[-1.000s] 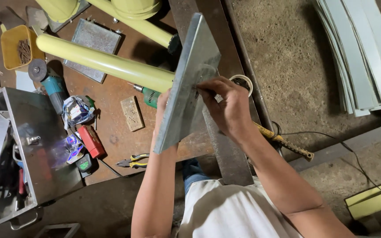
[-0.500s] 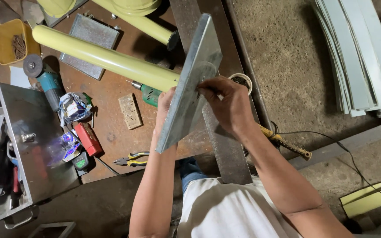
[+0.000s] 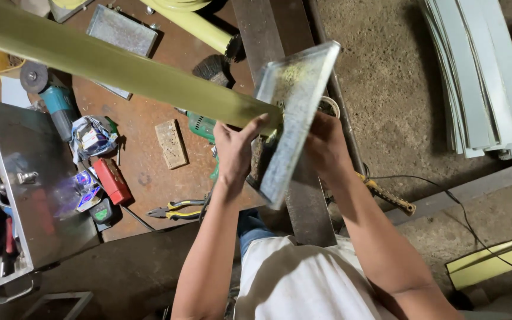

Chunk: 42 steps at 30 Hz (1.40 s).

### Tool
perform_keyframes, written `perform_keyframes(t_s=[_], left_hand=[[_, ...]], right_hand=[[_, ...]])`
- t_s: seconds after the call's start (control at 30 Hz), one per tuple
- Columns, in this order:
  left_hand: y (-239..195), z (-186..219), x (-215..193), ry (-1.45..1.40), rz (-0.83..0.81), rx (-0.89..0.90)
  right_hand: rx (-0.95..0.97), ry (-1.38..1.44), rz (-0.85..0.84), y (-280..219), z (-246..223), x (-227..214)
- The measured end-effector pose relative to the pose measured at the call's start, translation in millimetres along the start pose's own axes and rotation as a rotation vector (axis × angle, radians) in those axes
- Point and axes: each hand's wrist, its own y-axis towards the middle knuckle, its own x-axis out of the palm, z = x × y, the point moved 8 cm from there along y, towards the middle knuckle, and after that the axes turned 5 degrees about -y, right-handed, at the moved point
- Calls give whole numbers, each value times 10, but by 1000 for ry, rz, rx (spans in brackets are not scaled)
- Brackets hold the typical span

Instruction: Assembling yellow metal poles onto square metal base plates using a hammer, electric drill, and pliers.

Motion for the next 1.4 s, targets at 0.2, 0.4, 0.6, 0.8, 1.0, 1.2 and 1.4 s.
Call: perform_keyframes(t_s=[0.2, 0.4, 0.6, 0.8, 1.0, 1.2, 1.4], left_hand=[[-57, 57, 62, 252, -16, 198], [-25, -209, 166, 294, -56, 245], [45, -657, 311, 393, -80, 137], [145, -1025, 336, 512, -167, 113], [148, -989, 394, 829, -123, 231], [196, -988, 388, 812, -201, 139], [309, -985, 228, 470, -198, 178]], right_hand=[[484, -257, 376, -156, 400, -513], [387, 380, 261, 19, 431, -482], [297, 483, 316, 47, 296, -617], [492, 260, 487, 9, 635, -976], [466, 515, 316, 17, 1148, -1155], [633, 310, 556, -3, 1001, -1121], [496, 167, 522, 196, 1507, -1366]])
